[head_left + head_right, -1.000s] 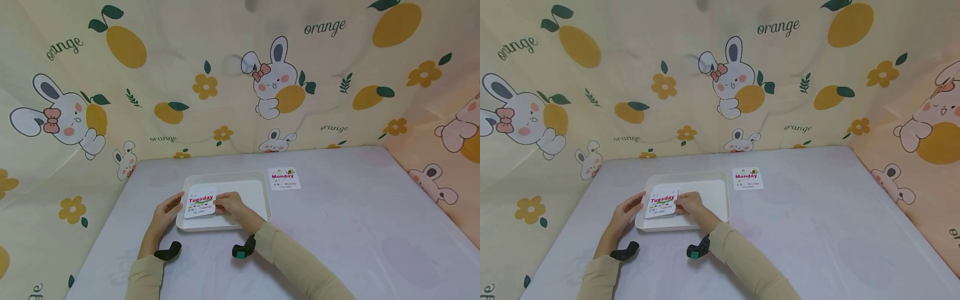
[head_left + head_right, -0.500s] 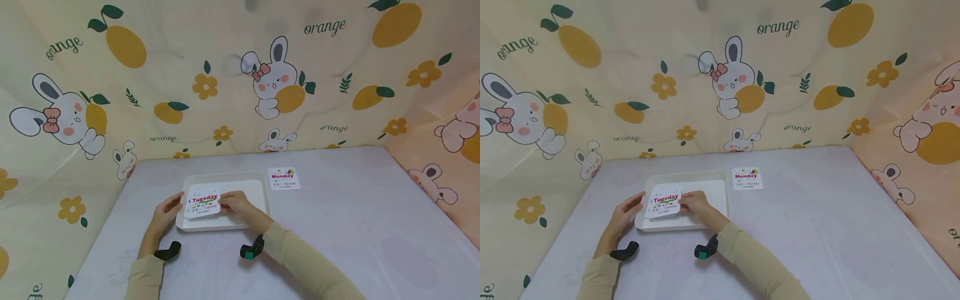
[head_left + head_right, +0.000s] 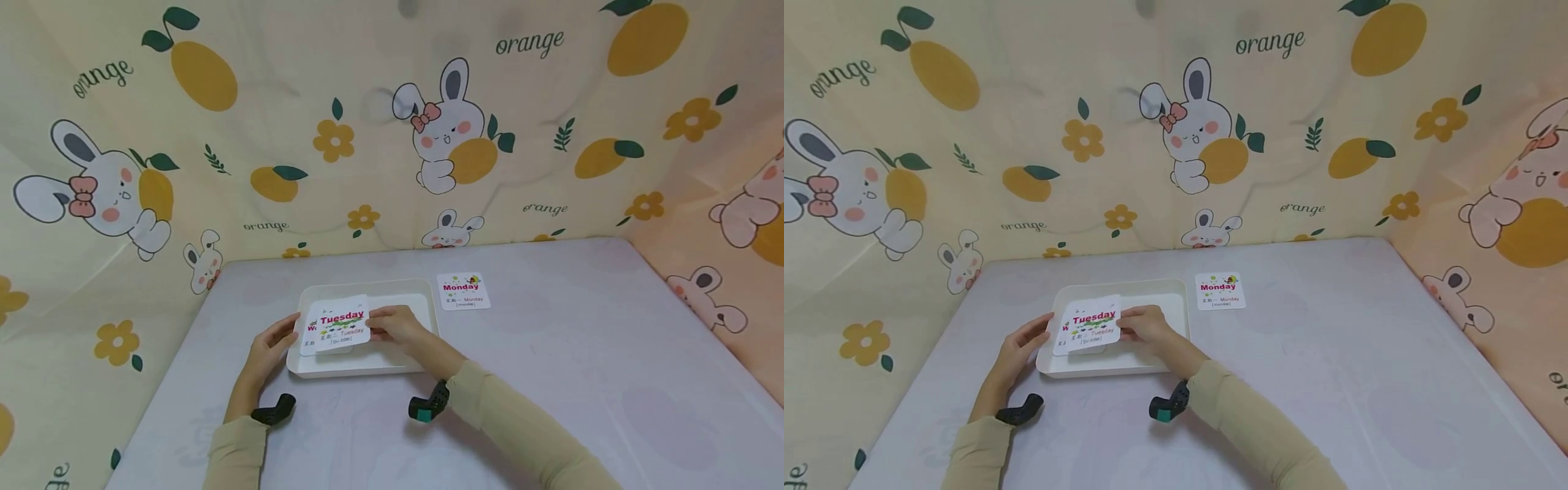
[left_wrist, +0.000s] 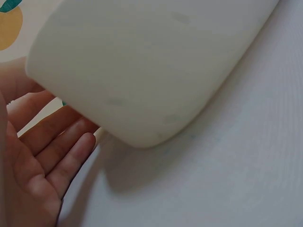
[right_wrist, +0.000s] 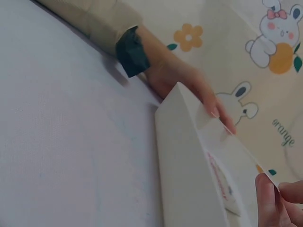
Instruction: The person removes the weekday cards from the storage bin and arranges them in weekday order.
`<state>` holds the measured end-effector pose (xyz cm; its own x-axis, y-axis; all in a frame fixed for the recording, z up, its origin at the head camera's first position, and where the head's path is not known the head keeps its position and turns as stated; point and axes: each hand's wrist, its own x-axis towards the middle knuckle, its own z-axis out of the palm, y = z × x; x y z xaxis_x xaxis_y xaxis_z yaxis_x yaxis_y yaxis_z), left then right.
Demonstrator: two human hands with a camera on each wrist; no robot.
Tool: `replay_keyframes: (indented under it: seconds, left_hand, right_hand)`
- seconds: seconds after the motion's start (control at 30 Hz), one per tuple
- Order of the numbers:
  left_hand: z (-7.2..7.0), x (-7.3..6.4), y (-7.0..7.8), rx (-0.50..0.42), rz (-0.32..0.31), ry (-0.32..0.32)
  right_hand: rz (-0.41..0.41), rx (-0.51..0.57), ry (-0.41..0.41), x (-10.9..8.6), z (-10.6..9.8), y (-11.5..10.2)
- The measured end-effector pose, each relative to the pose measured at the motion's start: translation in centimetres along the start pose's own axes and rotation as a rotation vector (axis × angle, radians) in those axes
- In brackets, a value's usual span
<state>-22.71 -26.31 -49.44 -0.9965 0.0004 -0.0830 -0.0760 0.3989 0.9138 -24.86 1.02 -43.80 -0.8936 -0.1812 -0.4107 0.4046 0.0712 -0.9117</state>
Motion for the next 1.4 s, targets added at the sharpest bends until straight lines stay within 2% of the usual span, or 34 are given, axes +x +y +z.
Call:
replay_keyframes:
  seconds: [0.3, 0.73, 1.03, 1.23, 1.4]
  left_hand:
    - [0.0, 0.0, -0.2, 0.003, 0.025, 0.006]
    - [0.0, -0.1, 0.0, -0.007, 0.024, -0.001]
    - [0.0, -0.1, -0.1, -0.005, 0.029, 0.006]
    - [0.1, 0.0, -0.2, 0.005, 0.023, 0.009]
    - [0.0, 0.1, -0.3, -0.007, 0.026, 0.008]
  right_hand:
    - [-0.028, 0.024, -0.024, -1.1, -1.5, -0.8]
    - [-0.073, -0.064, -0.035, -2.1, -4.1, -1.1]
    - [-0.058, -0.123, -0.038, -2.6, -5.5, -1.0]
    - [-0.025, -0.156, -0.010, -3.2, -6.1, -0.7]
    - [-0.034, -0.163, -0.013, -3.7, -6.9, -0.6]
